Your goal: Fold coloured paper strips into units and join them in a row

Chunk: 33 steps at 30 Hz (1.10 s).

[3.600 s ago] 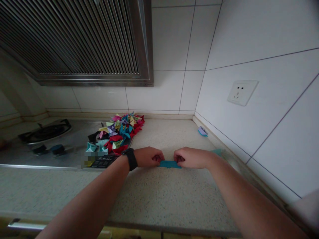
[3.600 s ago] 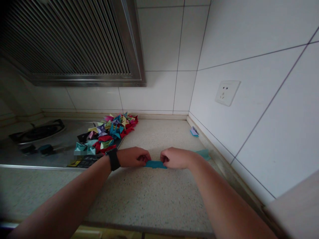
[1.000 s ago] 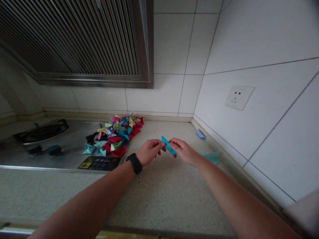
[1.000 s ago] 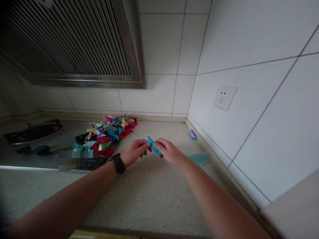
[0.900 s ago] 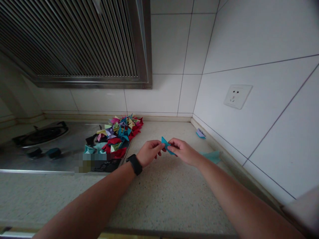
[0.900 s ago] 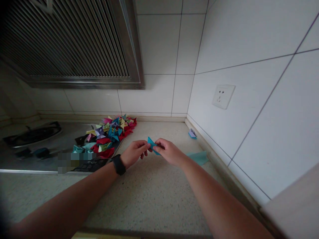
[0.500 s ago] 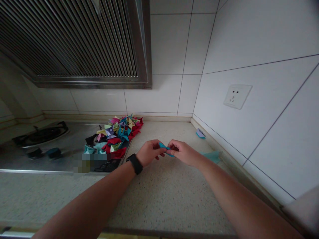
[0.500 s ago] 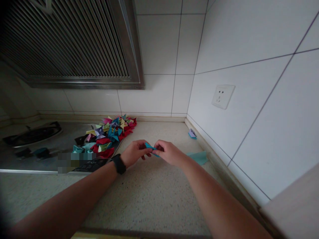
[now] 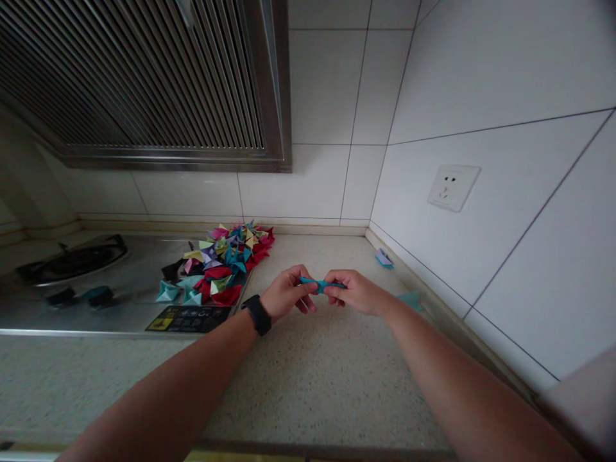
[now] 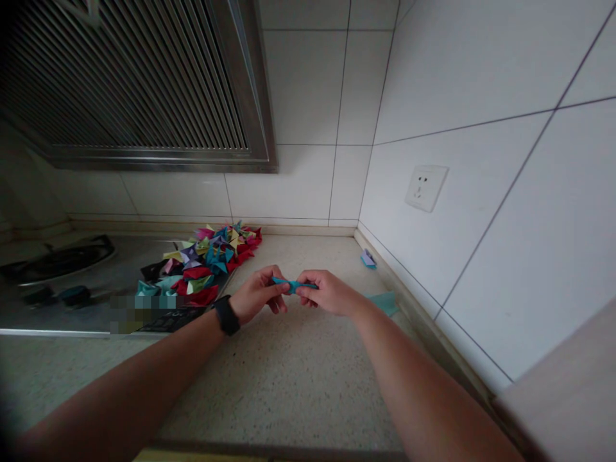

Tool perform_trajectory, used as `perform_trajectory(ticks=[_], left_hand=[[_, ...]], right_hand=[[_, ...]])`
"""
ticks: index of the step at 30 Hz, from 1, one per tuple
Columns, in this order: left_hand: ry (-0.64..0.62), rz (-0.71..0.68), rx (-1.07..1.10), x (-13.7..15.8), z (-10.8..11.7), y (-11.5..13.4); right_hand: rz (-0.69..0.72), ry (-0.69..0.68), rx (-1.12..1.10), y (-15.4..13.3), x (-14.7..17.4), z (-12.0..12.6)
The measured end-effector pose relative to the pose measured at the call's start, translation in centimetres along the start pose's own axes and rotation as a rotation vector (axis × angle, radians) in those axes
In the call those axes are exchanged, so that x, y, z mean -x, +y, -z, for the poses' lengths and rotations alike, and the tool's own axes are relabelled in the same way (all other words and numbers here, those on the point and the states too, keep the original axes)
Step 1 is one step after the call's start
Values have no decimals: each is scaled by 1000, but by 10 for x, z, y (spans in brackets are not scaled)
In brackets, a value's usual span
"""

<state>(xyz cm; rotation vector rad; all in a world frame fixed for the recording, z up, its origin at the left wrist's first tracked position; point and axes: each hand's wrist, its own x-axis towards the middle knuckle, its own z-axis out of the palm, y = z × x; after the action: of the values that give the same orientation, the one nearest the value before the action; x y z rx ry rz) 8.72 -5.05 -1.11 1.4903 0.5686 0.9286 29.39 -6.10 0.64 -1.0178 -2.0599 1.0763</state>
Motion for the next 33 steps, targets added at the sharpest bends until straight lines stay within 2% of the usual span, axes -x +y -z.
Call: perform_trajectory(ticks=[6, 9, 14, 18, 22, 27, 33], left_hand=[[111, -148, -126, -2, -7, 0], [135, -104, -203, -4, -7, -2], [46, -12, -305, -4, -2, -3], [48, 33, -223, -4, -3, -7], [15, 71, -149, -5, -3, -12], [-56, 20, -38, -3, -1, -9], [-86, -6, -47, -1, -3, -1]], right_hand=[[29, 30, -10, 0, -2, 0], [5, 42, -17, 2, -2, -1], [-43, 54, 24, 4, 1, -3], [-88, 54, -81, 7, -1, -6], [-54, 38, -140, 10, -2, -8], [-48, -4, -167, 5, 1, -5], [-39, -11, -178, 1, 2, -3]])
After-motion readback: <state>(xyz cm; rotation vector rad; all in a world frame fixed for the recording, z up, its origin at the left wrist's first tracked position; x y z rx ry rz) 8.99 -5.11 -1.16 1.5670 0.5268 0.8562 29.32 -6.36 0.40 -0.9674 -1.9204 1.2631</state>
